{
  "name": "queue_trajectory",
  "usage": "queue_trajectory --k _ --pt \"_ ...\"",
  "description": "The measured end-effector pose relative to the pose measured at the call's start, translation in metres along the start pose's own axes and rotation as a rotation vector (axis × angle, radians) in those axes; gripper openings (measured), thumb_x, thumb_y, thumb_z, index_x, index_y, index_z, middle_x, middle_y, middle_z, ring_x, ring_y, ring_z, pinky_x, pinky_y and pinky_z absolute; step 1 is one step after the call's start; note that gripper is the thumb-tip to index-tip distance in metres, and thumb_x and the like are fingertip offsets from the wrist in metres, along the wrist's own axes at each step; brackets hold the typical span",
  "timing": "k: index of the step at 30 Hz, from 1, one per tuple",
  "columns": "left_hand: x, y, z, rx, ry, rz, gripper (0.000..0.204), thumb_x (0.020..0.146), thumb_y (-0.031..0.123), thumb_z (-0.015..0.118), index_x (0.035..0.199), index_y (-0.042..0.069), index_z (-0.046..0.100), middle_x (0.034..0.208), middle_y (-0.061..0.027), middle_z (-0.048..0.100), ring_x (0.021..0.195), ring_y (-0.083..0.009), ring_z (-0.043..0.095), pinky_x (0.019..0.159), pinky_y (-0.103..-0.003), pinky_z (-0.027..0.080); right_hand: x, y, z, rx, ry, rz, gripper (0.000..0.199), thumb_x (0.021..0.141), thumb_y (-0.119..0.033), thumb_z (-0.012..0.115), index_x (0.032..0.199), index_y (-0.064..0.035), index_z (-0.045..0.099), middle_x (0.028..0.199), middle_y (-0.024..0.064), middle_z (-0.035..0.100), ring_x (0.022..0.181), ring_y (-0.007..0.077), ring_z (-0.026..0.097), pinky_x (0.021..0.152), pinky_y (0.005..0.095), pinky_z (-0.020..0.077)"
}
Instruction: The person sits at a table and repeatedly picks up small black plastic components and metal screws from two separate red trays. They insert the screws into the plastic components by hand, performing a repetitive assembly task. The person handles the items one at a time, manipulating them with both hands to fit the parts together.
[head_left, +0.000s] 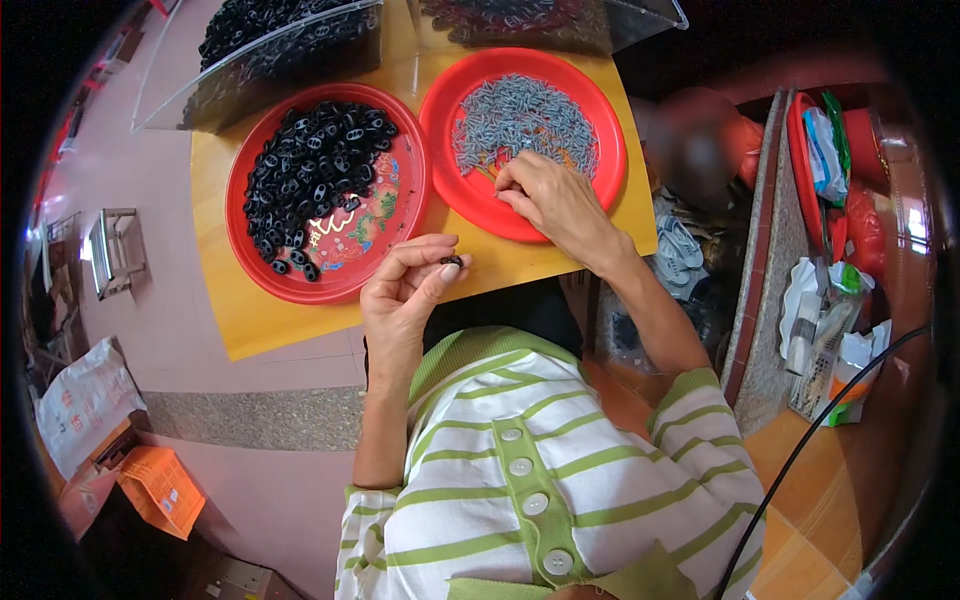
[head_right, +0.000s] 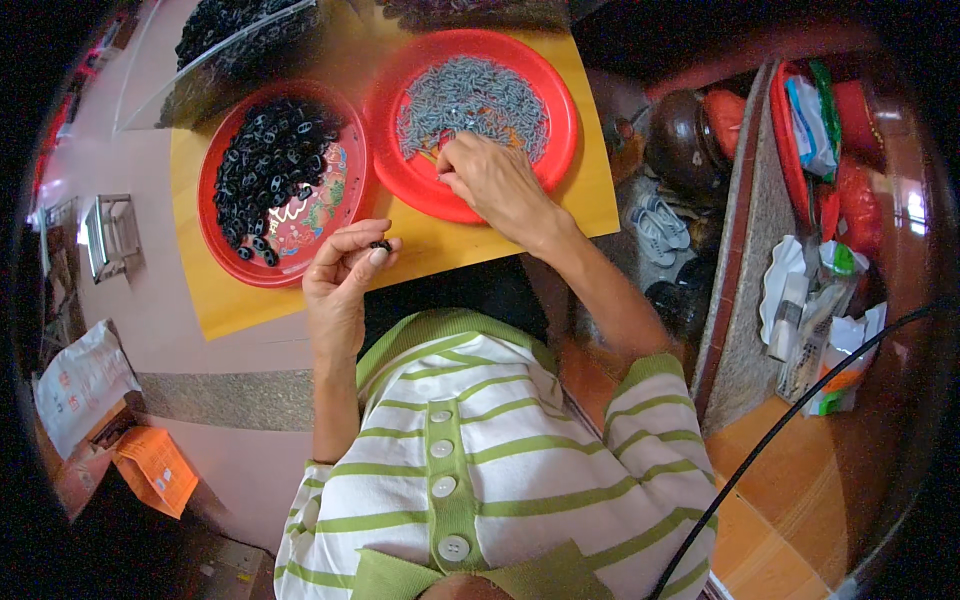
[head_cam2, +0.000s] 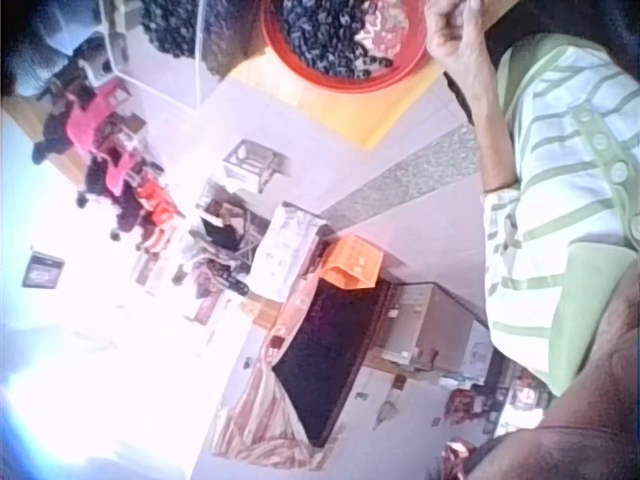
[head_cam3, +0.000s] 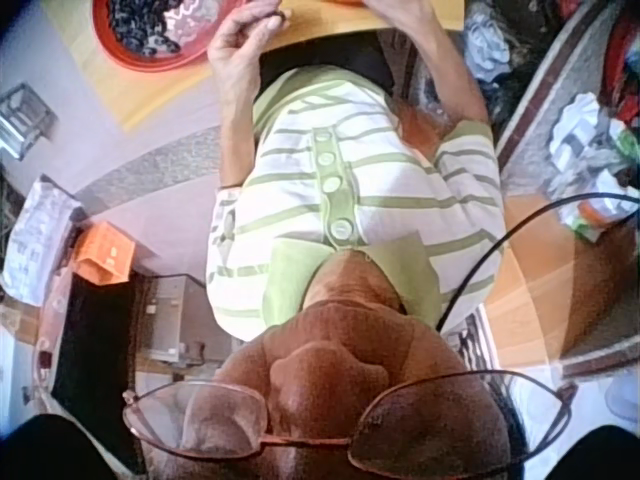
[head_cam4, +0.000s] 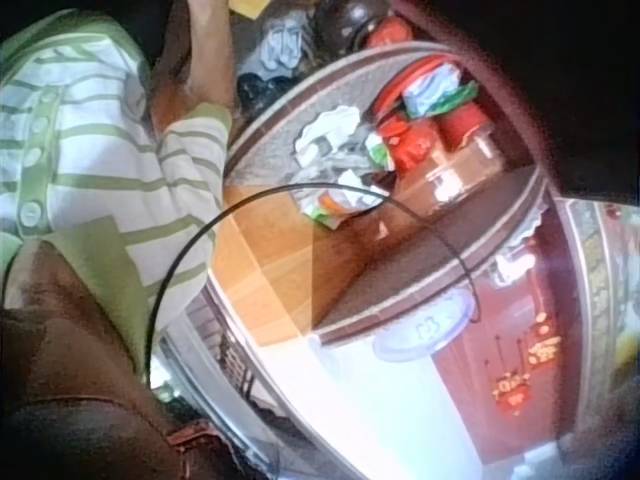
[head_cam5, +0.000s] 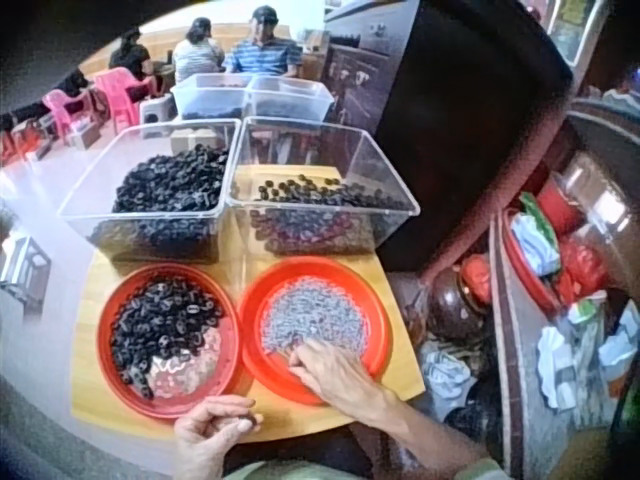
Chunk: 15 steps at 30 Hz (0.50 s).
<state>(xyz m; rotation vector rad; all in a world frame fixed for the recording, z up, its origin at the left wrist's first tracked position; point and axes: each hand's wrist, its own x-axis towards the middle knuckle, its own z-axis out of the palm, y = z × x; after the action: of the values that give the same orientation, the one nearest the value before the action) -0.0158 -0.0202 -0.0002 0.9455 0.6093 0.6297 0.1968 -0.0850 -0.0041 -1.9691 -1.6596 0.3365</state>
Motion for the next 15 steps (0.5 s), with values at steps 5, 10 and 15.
queue_trajectory --k 5,10,15 --pt "0.000 -0.003 -0.002 0.004 -0.008 -0.009 0.011 0.084 -0.002 0.059 0.095 -0.003 0.055 0.101 -0.0145 0.062 0.086 -0.0208 0.064 0.076 -0.030 0.054 -0.001 -0.002 -0.005 -0.001 -0.018 0.021 0.012 0.080 -0.011 0.061 0.084 -0.0007 0.057 0.080 0.0123 0.056 0.074 0.0291 0.058 0.063 0.0380 0.0450" --pt "0.000 -0.003 -0.003 -0.049 -0.015 -0.060 0.007 0.086 0.000 0.056 0.092 -0.001 0.053 0.092 -0.0156 0.064 0.080 -0.0198 0.064 0.072 -0.030 0.053 0.001 0.003 -0.004 0.033 -0.081 0.045 0.011 0.078 -0.010 0.061 0.081 -0.0010 0.055 0.078 0.0138 0.056 0.074 0.0312 0.058 0.064 0.0407 0.0455" --pt "0.000 -0.003 -0.007 -0.043 0.006 -0.069 0.008 0.087 0.001 0.057 0.094 -0.002 0.055 0.088 -0.0125 0.064 0.075 -0.0157 0.063 0.069 -0.027 0.052 -0.002 0.005 -0.008 0.092 -0.071 0.091 0.011 0.079 -0.010 0.060 0.080 -0.0005 0.055 0.076 0.0135 0.057 0.072 0.0291 0.059 0.063 0.0395 0.0456"
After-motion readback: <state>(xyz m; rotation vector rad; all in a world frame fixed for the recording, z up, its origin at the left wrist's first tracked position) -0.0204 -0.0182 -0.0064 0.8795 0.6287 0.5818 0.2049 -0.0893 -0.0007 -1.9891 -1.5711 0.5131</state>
